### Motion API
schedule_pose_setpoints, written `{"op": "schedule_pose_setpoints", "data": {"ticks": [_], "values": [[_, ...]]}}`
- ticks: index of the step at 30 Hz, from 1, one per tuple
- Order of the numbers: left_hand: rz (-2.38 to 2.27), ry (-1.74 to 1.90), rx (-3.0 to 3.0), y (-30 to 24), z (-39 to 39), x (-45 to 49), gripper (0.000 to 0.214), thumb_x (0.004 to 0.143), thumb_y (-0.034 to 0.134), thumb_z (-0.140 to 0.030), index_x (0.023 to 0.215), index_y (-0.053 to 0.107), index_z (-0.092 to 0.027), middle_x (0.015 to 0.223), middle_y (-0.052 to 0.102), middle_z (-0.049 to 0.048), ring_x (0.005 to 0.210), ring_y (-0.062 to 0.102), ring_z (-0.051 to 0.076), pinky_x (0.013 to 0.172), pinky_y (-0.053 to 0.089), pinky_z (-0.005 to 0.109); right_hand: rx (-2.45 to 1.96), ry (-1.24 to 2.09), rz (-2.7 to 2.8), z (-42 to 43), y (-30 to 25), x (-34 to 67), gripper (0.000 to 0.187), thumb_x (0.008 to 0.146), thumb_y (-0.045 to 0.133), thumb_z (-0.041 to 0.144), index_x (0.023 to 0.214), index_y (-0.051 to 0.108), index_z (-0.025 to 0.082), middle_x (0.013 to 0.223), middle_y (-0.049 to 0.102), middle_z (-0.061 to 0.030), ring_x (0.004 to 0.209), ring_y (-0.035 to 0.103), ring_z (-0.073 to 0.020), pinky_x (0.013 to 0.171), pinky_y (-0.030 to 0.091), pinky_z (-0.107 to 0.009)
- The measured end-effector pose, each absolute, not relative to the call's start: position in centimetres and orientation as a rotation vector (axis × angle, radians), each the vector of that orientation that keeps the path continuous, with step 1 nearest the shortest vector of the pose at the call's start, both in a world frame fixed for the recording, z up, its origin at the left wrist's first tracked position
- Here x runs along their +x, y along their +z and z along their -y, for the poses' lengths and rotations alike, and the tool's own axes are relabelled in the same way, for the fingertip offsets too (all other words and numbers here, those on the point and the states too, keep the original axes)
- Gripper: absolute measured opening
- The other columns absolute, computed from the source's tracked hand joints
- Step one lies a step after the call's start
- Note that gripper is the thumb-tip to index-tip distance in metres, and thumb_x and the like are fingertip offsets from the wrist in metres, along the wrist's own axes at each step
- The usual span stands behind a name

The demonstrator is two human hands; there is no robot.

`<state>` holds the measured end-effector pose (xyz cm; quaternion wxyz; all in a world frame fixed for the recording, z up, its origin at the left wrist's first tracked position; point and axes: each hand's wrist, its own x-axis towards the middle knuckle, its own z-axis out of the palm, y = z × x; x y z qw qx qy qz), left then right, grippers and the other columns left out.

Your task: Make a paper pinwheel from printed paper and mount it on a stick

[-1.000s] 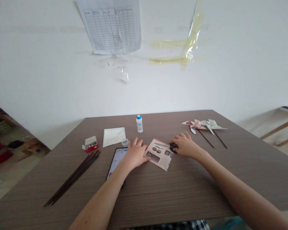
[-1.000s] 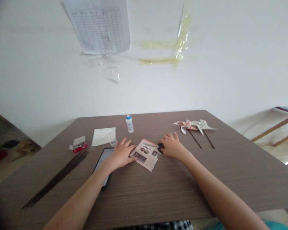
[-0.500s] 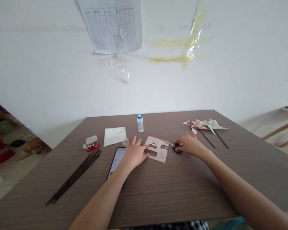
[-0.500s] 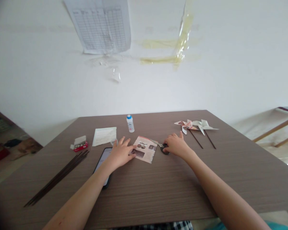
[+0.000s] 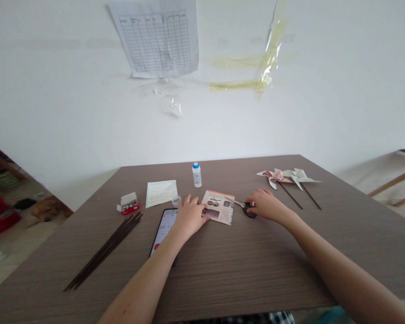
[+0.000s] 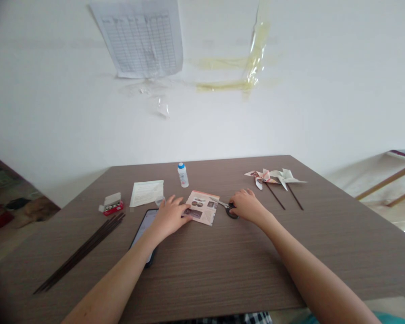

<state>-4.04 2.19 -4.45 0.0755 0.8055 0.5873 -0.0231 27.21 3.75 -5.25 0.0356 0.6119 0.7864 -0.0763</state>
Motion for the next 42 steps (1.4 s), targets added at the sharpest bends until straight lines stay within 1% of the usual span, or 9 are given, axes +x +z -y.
{"op": "schedule_pose_setpoints", "data": {"ticks": [2, 5, 11, 15, 19, 23, 30, 38, 42], "values": [[-1.743, -0.078, 2.395, -4.2, -2.1, -4.0, 0.054, 0.121, 0.084, -0.051, 0.171, 0.088, -0.032, 0.196, 0.068, 0.0203, 0.192, 0.047, 0.058, 0.156, 0.036, 0.084, 1.848, -0.221, -2.429, -3.7, -5.1, 27.2, 0.031, 0.110, 0.084, 0.025, 0.135, 0.102, 0.026, 0.139, 0.098, -0.0159, 0.151, 0.082, -0.0431, 0.129, 0.061, -0.048], [-1.751, -0.091, 2.381, -4.0, -2.1, -3.7, 0.059, 0.118, 0.089, -0.052, 0.173, 0.087, -0.031, 0.197, 0.067, 0.0206, 0.194, 0.045, 0.057, 0.158, 0.033, 0.084, 1.825, -0.188, -2.448, -3.5, -5.1, 27.2, 0.029, 0.110, 0.082, 0.022, 0.130, 0.102, 0.024, 0.133, 0.099, -0.0163, 0.148, 0.083, -0.0417, 0.120, 0.062, -0.042], [-1.731, -0.027, 2.438, -3.9, -2.2, -3.0, 0.048, 0.116, 0.094, -0.040, 0.164, 0.092, -0.032, 0.197, 0.068, 0.0179, 0.194, 0.046, 0.054, 0.159, 0.031, 0.085, 1.842, -0.081, -2.457, -3.2, -5.6, 27.1, 0.058, 0.107, 0.072, 0.009, 0.158, 0.094, 0.023, 0.156, 0.092, -0.0209, 0.151, 0.078, -0.0431, 0.119, 0.059, -0.046], [-1.691, 0.033, 2.443, -3.9, -2.2, -2.8, 0.038, 0.122, 0.087, -0.032, 0.159, 0.096, -0.035, 0.196, 0.070, 0.0132, 0.192, 0.050, 0.051, 0.159, 0.032, 0.084, 1.847, -0.089, -2.417, -2.9, -5.5, 26.9, 0.053, 0.107, 0.067, 0.007, 0.149, 0.096, 0.021, 0.155, 0.091, -0.0222, 0.155, 0.076, -0.0443, 0.120, 0.057, -0.048], [-1.695, 0.099, 2.462, -4.1, -2.1, -2.7, 0.027, 0.124, 0.083, -0.029, 0.142, 0.101, -0.037, 0.195, 0.071, 0.0079, 0.191, 0.051, 0.049, 0.159, 0.033, 0.085, 1.876, -0.129, -2.423, -2.8, -5.3, 26.8, 0.049, 0.106, 0.070, 0.008, 0.146, 0.097, 0.020, 0.152, 0.093, -0.0214, 0.153, 0.079, -0.0436, 0.120, 0.054, -0.047], [-1.690, 0.119, 2.445, -4.2, -2.2, -2.7, 0.022, 0.123, 0.083, -0.027, 0.131, 0.103, -0.034, 0.193, 0.073, 0.0086, 0.191, 0.051, 0.048, 0.160, 0.031, 0.085, 1.889, -0.157, -2.435, -2.9, -5.3, 26.7, 0.049, 0.107, 0.071, 0.011, 0.149, 0.096, 0.021, 0.153, 0.094, -0.0194, 0.153, 0.081, -0.0412, 0.120, 0.052, -0.045], [-1.648, 0.069, 2.449, -4.3, -1.9, -2.2, 0.032, 0.116, 0.091, -0.020, 0.144, 0.100, -0.033, 0.197, 0.069, 0.0114, 0.194, 0.048, 0.050, 0.160, 0.028, 0.088, 1.969, -0.225, -2.411, -3.0, -5.2, 26.5, 0.054, 0.108, 0.073, 0.015, 0.157, 0.094, 0.021, 0.147, 0.096, -0.0185, 0.149, 0.084, -0.0404, 0.122, 0.051, -0.046], [-1.619, 0.123, 2.474, -5.0, -1.5, -1.8, 0.028, 0.120, 0.081, -0.017, 0.132, 0.101, -0.031, 0.189, 0.076, 0.0123, 0.191, 0.052, 0.052, 0.159, 0.029, 0.090, 2.079, -0.292, -2.397, -3.8, -5.4, 26.9, 0.042, 0.109, 0.074, 0.022, 0.142, 0.100, 0.027, 0.135, 0.100, -0.0137, 0.136, 0.090, -0.0398, 0.117, 0.056, -0.046], [-1.596, 0.125, 2.445, -5.2, -1.5, -2.1, 0.033, 0.122, 0.082, -0.022, 0.151, 0.094, -0.031, 0.183, 0.080, 0.0144, 0.189, 0.055, 0.050, 0.160, 0.028, 0.088, 2.134, -0.434, -2.415, -4.3, -5.5, 27.1, 0.044, 0.111, 0.076, 0.026, 0.148, 0.100, 0.027, 0.137, 0.101, -0.0139, 0.133, 0.093, -0.0385, 0.114, 0.063, -0.042]]}}
